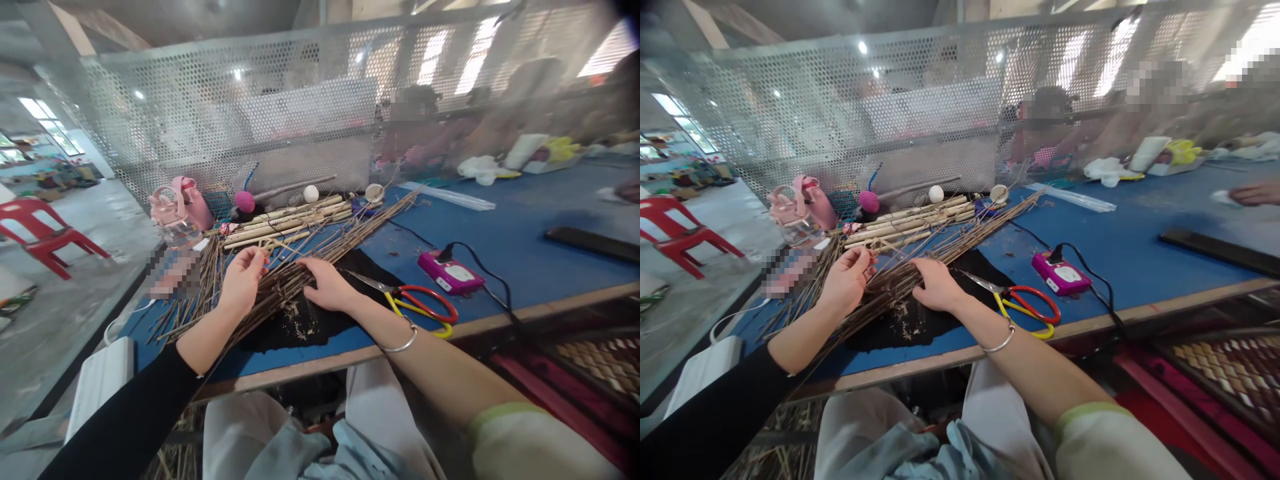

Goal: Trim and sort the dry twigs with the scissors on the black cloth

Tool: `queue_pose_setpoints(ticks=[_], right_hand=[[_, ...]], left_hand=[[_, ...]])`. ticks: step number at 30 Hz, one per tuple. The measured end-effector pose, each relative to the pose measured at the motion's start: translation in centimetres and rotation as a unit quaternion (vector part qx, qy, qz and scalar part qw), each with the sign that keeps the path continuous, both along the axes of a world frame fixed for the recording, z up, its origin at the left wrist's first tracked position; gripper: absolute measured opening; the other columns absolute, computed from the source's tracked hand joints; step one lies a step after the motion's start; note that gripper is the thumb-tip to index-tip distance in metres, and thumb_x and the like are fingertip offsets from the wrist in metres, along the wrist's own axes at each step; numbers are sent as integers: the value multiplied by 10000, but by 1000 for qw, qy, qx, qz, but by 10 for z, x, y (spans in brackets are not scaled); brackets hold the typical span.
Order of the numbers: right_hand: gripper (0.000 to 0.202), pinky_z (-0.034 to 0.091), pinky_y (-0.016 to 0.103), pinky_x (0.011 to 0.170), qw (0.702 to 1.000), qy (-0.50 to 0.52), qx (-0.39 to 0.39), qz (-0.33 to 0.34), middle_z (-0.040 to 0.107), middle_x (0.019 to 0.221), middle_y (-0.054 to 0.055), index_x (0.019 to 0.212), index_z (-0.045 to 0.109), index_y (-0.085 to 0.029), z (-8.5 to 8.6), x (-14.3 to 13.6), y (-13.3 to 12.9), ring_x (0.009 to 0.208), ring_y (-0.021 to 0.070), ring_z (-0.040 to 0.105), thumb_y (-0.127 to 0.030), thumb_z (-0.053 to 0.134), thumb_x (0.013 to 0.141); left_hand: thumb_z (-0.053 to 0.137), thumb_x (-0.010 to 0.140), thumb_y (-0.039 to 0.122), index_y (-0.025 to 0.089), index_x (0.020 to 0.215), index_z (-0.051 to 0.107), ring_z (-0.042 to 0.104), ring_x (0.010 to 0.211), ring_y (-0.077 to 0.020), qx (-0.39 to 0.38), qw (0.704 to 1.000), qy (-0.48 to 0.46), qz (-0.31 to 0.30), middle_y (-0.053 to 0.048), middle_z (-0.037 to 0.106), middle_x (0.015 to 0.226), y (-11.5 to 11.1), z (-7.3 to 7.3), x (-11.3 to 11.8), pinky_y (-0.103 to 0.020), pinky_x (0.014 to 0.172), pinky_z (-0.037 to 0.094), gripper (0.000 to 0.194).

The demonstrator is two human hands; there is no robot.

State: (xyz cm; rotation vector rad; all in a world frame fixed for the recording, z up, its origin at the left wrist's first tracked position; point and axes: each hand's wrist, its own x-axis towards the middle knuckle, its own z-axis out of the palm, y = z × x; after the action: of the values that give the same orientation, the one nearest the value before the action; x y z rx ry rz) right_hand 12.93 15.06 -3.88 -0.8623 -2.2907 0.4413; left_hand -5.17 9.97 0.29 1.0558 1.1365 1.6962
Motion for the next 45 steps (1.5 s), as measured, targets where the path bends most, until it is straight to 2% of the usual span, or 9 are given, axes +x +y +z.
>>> queue_pose_setpoints(ticks=[3,7,15,19,23,25,30,38,45], right_hand=[[420,417,337,915,987,143,-45,-52,620,1052,81,1031,536,-158,11,6,5,1008,181,561,-81,410,638],[283,463,302,810,954,251,-159,-40,616,843,33,879,514,-166,38,32,-8,815,144,595,-77,389,642],[150,427,247,657,981,-31,-188,28,618,758,13,829,579,-190,71,83,-93,690,134,556,-177,432,800],[191,427,275,694,975,-178,-134,-13,639,861,44,939,595,-197,60,105,-98,768,171,576,-314,478,842],[275,413,369,804,927,-292,-17,-233,621,985,148,1044,576,-130,31,139,-69,943,276,570,-271,484,827],[298,421,367,779,906,-338,-24,-253,623,982,162,1071,564,-118,19,151,-54,922,282,589,-255,482,820],[355,435,339,754,915,-339,-80,-204,653,1026,147,1140,532,-144,16,156,-40,904,262,623,-238,460,806],[479,480,291,682,934,-198,-250,-163,661,924,48,1119,547,-213,41,158,-58,777,208,622,-273,607,648],[413,448,188,431,789,-18,-610,71,502,755,-26,1046,444,-215,61,116,-84,524,77,481,-224,572,654]], left_hand=[[689,700,368,157,739,564,531,640,-83,-47,987,93,-125,1,604,758,-23,8,13,-206,610,427,248],[585,795,300,160,781,580,533,647,-104,-77,920,231,-307,9,589,682,-66,15,39,-227,639,430,140],[491,809,166,177,992,598,579,921,-173,80,727,519,-443,-68,635,986,-114,-5,79,-259,818,446,213],[535,802,238,209,1161,523,567,995,-212,80,682,613,-392,-72,611,1082,-113,0,75,-308,848,454,361],[449,865,226,188,955,614,564,917,-216,6,649,745,-154,-75,615,905,-91,8,42,-347,843,442,191],[506,838,240,154,975,609,548,965,-251,-55,616,784,-52,-107,599,953,-77,7,21,-370,849,440,193],[480,844,248,168,900,656,582,915,-237,-107,593,796,-48,-97,607,961,-53,0,-10,-336,805,459,202],[430,869,325,166,828,679,641,801,-249,-153,592,789,-61,-114,659,870,-52,3,-4,-331,699,472,298],[508,819,263,174,887,624,641,807,-262,-132,567,811,-63,-91,647,865,-61,-4,4,-340,664,479,161]])
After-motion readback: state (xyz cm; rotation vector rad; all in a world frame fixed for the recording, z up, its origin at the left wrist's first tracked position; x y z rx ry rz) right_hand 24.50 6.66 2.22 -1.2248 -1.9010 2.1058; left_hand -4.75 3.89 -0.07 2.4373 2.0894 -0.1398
